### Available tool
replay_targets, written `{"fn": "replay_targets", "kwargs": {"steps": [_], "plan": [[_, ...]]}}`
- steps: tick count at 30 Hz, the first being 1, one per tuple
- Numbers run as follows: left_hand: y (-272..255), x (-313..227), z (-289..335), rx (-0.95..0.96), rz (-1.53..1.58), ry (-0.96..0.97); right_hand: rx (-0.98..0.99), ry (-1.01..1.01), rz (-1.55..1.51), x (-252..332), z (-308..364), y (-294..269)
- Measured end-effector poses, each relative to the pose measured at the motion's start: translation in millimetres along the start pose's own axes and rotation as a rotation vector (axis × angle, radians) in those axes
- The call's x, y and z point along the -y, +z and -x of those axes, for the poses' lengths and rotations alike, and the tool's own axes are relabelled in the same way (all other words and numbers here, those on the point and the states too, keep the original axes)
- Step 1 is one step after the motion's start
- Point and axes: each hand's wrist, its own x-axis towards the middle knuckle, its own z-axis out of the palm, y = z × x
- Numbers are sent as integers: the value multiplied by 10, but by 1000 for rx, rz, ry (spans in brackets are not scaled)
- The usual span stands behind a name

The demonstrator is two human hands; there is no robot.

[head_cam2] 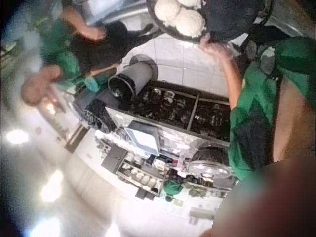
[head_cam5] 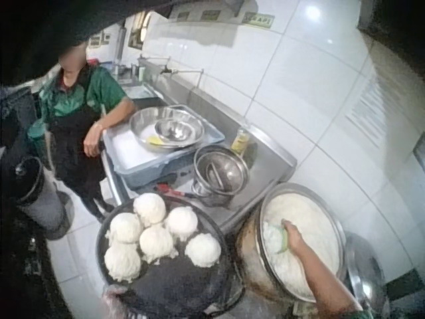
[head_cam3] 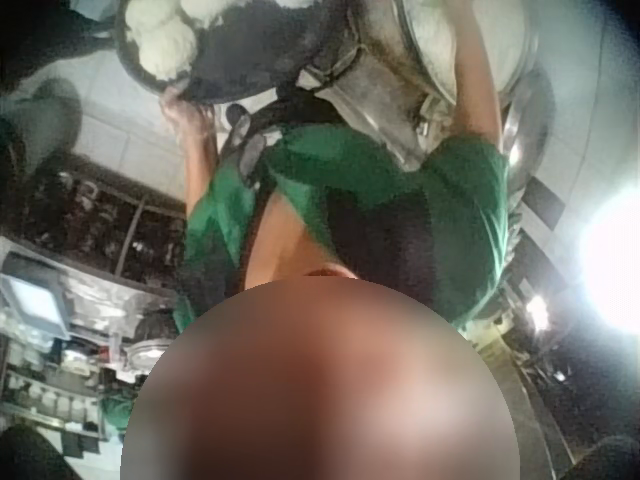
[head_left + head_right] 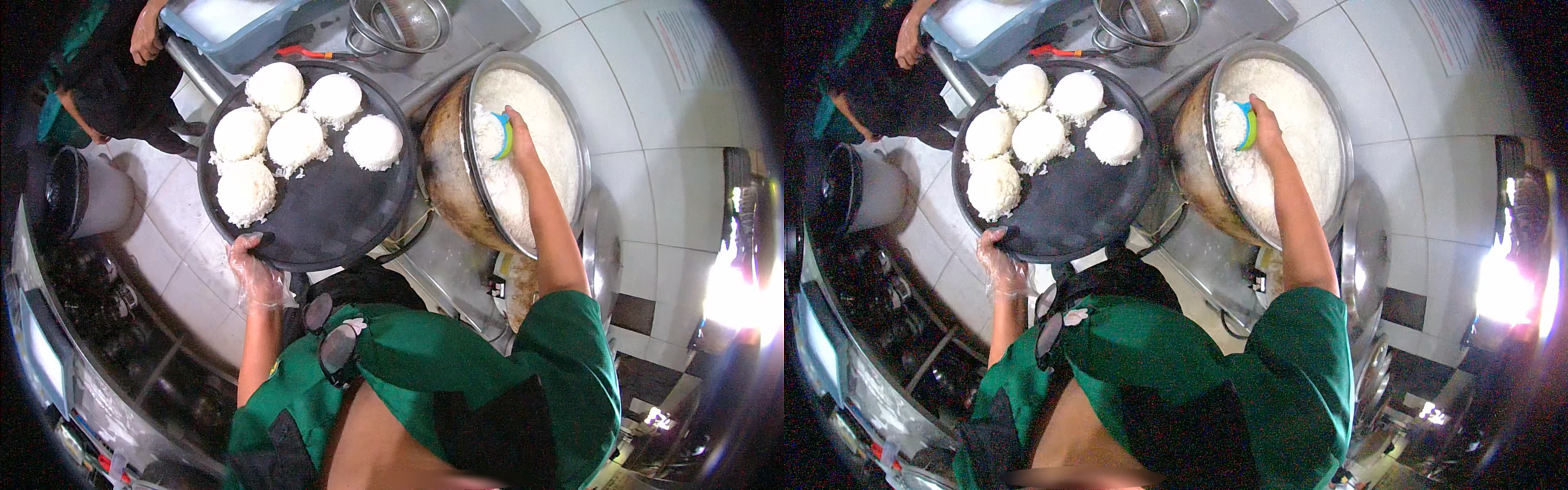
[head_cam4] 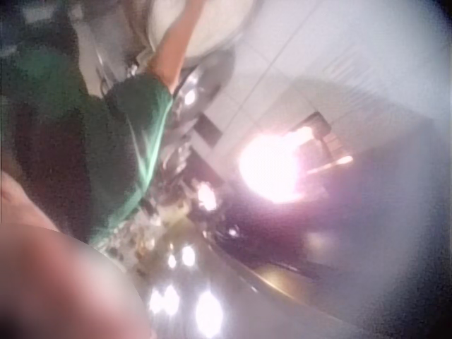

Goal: The person scoops rice into a tray using a small scoop, then places the rice balls into plastic containers alongside yellow and white items. The person then moves to a different station and places a bowl of curry on the counter.

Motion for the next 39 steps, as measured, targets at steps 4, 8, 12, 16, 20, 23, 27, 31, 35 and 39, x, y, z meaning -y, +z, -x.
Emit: {"fn": "replay_targets", "kwargs": {"steps": [4,8,12,16,20,23,27,31,35,39], "plan": [[9,-2,10,62,96,5,-69,-83,-393,100,238,0],[-18,44,-57,86,85,42,-38,-163,-683,400,385,-45],[-50,63,-134,78,114,77,112,-152,-720,650,730,157],[-28,46,-117,150,215,40,327,-267,-337,709,1211,944],[10,-5,-74,131,267,-14,102,-1115,864,673,1758,1445],[34,-46,-112,184,273,-33,42,-1390,1037,636,1972,1703],[48,-47,-220,264,328,-80,-89,-1439,988,481,2079,2011],[13,12,-312,278,318,-60,-168,-1438,979,383,2028,2219],[-10,174,-377,244,363,-36,-96,-1416,1073,482,1892,2152],[27,363,-382,147,324,110,-64,-1449,1110,637,1842,2025]]}}
